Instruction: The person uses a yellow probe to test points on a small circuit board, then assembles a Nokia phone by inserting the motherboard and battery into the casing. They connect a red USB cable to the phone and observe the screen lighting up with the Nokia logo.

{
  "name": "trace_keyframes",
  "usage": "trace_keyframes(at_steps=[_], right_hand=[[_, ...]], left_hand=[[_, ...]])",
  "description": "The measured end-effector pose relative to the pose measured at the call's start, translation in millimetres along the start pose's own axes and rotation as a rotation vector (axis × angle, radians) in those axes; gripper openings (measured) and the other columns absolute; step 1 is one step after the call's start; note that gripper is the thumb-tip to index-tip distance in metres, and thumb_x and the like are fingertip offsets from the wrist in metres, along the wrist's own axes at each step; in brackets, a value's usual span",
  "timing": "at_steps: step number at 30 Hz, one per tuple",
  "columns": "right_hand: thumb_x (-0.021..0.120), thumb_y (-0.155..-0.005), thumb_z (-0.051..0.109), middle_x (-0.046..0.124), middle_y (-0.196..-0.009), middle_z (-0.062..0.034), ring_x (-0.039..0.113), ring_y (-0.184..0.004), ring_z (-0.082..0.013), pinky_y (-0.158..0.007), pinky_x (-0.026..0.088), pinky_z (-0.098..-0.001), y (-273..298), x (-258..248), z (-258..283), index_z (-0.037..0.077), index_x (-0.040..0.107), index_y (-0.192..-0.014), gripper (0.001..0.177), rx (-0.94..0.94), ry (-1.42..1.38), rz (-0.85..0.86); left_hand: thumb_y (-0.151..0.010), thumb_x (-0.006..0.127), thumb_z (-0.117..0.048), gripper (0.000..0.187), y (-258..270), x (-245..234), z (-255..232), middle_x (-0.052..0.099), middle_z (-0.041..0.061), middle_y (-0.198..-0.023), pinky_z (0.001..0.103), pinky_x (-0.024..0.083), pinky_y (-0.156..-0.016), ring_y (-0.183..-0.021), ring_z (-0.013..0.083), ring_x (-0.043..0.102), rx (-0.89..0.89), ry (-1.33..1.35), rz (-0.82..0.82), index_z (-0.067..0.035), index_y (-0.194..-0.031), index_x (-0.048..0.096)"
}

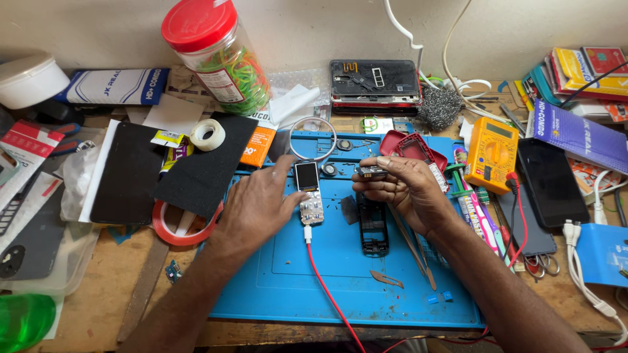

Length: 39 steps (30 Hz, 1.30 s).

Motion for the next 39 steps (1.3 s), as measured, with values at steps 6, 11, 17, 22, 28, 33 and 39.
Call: trace_keyframes(at_steps=[6, 11, 17, 22, 28, 33, 39], right_hand=[[0.062, -0.097, 0.031, 0.078, -0.105, -0.0189, 0.077, -0.092, -0.0224, -0.078, 0.062, -0.0316, 6.9, 17.5, -15.4, -0.005, 0.066, -0.120, 0.043, 0.066, 0.061, 0.115], [0.056, -0.106, 0.033, 0.078, -0.089, -0.0117, 0.073, -0.070, -0.0143, -0.062, 0.059, -0.0255, 8.4, 13.5, -4.6, -0.001, 0.068, -0.115, 0.037, -0.098, 0.397, 0.179], [0.071, -0.104, 0.020, 0.073, -0.083, -0.0057, 0.065, -0.069, -0.0092, -0.060, 0.053, -0.0239, 51.3, 6.7, 82.5, 0.004, 0.075, -0.108, 0.016, -0.487, 1.088, -0.119], [0.075, -0.089, 0.017, 0.073, -0.078, -0.0130, 0.071, -0.064, -0.0262, -0.061, 0.054, -0.0375, 101.1, 18.7, 67.9, 0.006, 0.077, -0.097, 0.014, -0.341, 1.571, 0.015], [0.072, -0.086, 0.018, 0.072, -0.093, -0.0124, 0.069, -0.085, -0.0335, -0.072, 0.055, -0.0434, 146.5, 44.7, -4.1, 0.009, 0.075, -0.103, 0.020, -0.319, 1.625, 0.069], [0.064, -0.077, 0.003, 0.073, -0.096, -0.0097, 0.070, -0.088, -0.0299, -0.074, 0.056, -0.0411, 159.4, 66.1, -21.1, 0.007, 0.072, -0.110, 0.034, -0.484, 1.719, 0.040], [0.064, -0.080, 0.002, 0.072, -0.097, -0.0103, 0.070, -0.089, -0.0290, -0.076, 0.057, -0.0413, 152.7, 57.7, -29.5, 0.004, 0.068, -0.110, 0.030, -0.480, 1.785, 0.036]], left_hand=[[-0.083, 0.081, -0.010, 0.041, 28.4, 7.3, -43.0, 0.070, 0.011, -0.106, 0.039, 0.060, -0.079, -0.093, 0.0314, 0.073, 0.474, 0.360, -0.478, -0.007, -0.123, 0.070], [-0.088, 0.081, -0.002, 0.019, 18.7, 29.9, -31.4, 0.070, 0.008, -0.100, 0.032, 0.062, -0.069, -0.081, 0.0209, 0.074, 0.323, 0.659, -0.317, -0.005, -0.106, 0.075], [-0.085, 0.080, -0.006, 0.013, 28.4, 29.8, -50.9, 0.072, 0.006, -0.087, 0.031, 0.059, -0.067, -0.076, 0.0183, 0.073, 0.552, 0.592, 0.119, -0.004, -0.097, 0.076], [-0.081, 0.080, -0.009, 0.012, 28.6, 36.2, -52.7, 0.070, 0.007, -0.084, 0.034, 0.057, -0.065, -0.073, 0.0216, 0.071, 0.572, 0.518, 0.197, -0.005, -0.092, 0.075], [-0.080, 0.081, -0.011, 0.014, 28.4, 51.4, -41.7, 0.070, 0.009, -0.084, 0.035, 0.056, -0.066, -0.075, 0.0242, 0.070, 0.554, 0.544, 0.202, -0.004, -0.088, 0.073], [-0.081, 0.081, -0.013, 0.015, 25.2, 45.0, -41.7, 0.072, 0.007, -0.086, 0.034, 0.057, -0.069, -0.077, 0.0228, 0.072, 0.569, 0.602, 0.225, -0.004, -0.090, 0.074], [-0.082, 0.081, -0.015, 0.014, 23.3, 48.7, -40.0, 0.072, 0.005, -0.084, 0.032, 0.059, -0.067, -0.074, 0.0180, 0.072, 0.507, 0.594, 0.291, -0.005, -0.090, 0.075]])
Point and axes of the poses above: each hand's wrist, its own y-axis away from the middle knuckle, its own x-axis out of the palm, z = x × y, the point moved 5 cm from there along -y, towards the middle knuckle
